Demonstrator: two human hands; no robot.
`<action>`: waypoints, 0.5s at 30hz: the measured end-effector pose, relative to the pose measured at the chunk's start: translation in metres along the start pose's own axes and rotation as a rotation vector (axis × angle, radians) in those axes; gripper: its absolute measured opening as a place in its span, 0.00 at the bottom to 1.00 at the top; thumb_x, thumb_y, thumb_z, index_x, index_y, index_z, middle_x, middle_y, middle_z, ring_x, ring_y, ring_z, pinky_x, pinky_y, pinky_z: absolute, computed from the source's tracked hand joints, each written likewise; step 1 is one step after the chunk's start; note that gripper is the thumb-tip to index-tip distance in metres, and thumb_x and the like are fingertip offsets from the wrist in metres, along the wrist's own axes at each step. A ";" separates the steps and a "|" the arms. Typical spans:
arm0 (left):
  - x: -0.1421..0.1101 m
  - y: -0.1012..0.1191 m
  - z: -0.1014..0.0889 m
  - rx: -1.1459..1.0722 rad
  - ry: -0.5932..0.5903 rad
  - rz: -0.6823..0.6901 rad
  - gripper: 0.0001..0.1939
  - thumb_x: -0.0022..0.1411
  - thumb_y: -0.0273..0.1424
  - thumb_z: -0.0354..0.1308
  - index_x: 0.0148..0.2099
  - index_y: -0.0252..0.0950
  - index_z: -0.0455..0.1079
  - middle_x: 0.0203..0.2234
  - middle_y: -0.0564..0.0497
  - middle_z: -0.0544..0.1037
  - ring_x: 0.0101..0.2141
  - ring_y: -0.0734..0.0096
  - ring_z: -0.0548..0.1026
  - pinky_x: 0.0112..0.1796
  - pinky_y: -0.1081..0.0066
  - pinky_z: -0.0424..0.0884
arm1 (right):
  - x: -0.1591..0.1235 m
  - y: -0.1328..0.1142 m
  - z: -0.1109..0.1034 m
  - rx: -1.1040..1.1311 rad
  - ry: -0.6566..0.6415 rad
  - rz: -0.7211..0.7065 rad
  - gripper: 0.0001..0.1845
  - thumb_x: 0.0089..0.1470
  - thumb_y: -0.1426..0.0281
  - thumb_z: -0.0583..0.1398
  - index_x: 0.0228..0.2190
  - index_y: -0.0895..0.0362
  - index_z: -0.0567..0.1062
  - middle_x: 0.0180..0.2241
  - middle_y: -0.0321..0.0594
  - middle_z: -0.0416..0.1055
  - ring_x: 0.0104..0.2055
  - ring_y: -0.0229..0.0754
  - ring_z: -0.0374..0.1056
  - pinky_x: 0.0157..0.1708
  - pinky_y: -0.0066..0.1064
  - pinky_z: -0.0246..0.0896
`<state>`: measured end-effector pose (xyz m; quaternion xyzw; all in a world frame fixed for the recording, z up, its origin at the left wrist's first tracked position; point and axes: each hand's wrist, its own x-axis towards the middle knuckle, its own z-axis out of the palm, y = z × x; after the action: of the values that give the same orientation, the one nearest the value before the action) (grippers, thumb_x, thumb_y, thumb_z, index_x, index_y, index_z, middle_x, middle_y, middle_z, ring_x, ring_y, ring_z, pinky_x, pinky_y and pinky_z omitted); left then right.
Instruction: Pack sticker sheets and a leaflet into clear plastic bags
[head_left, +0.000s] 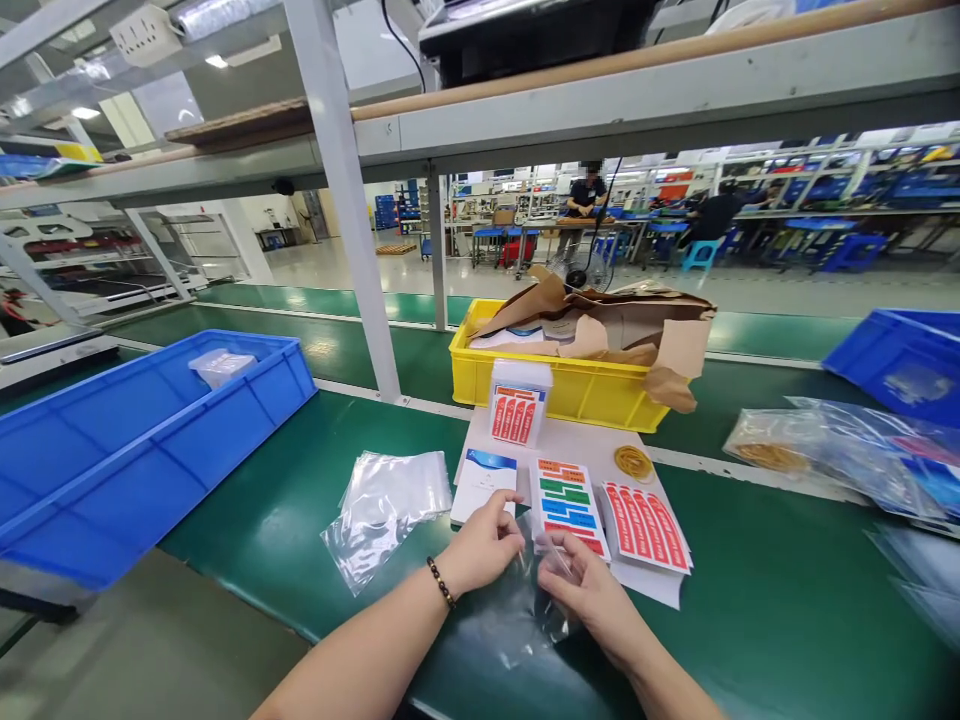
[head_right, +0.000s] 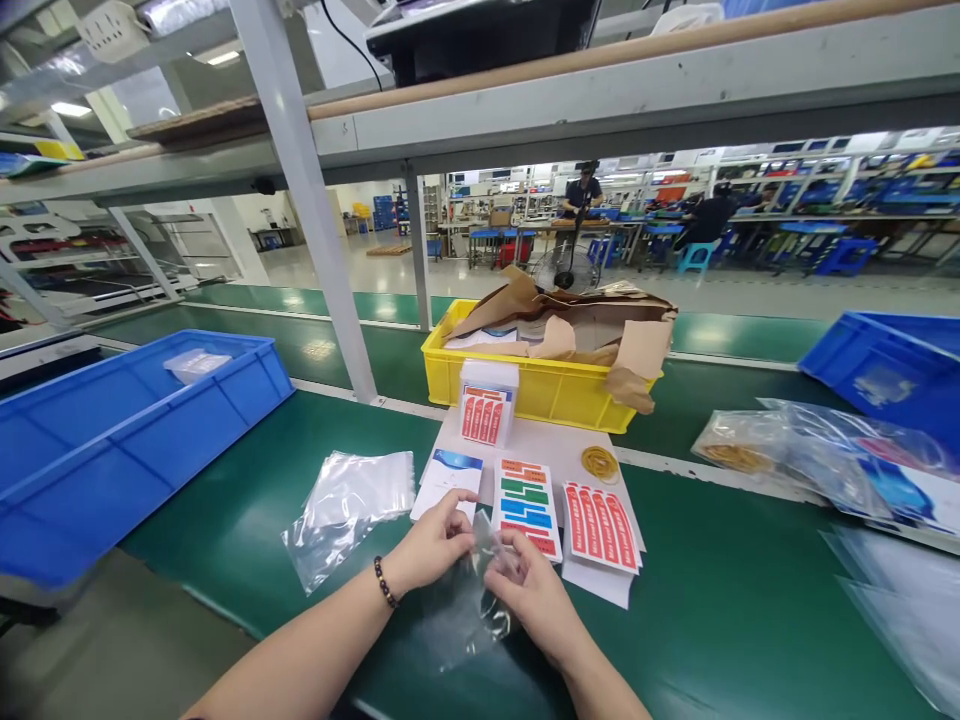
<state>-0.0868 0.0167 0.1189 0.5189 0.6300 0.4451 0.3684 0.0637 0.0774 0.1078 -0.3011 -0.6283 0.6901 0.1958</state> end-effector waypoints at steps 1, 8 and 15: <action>0.000 -0.003 -0.001 -0.044 -0.047 0.003 0.23 0.50 0.23 0.48 0.51 0.38 0.53 0.22 0.58 0.66 0.23 0.79 0.65 0.28 0.77 0.61 | -0.001 -0.002 -0.001 0.056 -0.016 0.039 0.22 0.40 0.60 0.61 0.37 0.55 0.63 0.20 0.27 0.60 0.14 0.28 0.48 0.14 0.21 0.40; -0.008 -0.003 -0.008 0.129 -0.046 0.047 0.27 0.50 0.24 0.49 0.54 0.40 0.51 0.25 0.56 0.68 0.26 0.77 0.66 0.31 0.76 0.62 | 0.000 -0.009 -0.012 -0.057 0.021 0.053 0.18 0.44 0.57 0.58 0.33 0.58 0.71 0.18 0.32 0.63 0.17 0.33 0.58 0.20 0.27 0.54; -0.018 0.004 0.011 0.220 -0.032 0.076 0.15 0.56 0.41 0.46 0.26 0.36 0.65 0.21 0.52 0.69 0.26 0.71 0.66 0.30 0.73 0.63 | -0.008 0.013 -0.002 -0.814 0.256 -0.481 0.15 0.50 0.73 0.49 0.38 0.57 0.71 0.30 0.42 0.68 0.34 0.41 0.64 0.35 0.31 0.60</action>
<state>-0.0717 0.0010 0.1193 0.5867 0.6490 0.3784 0.3023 0.0725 0.0717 0.0968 -0.2819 -0.8697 0.2809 0.2919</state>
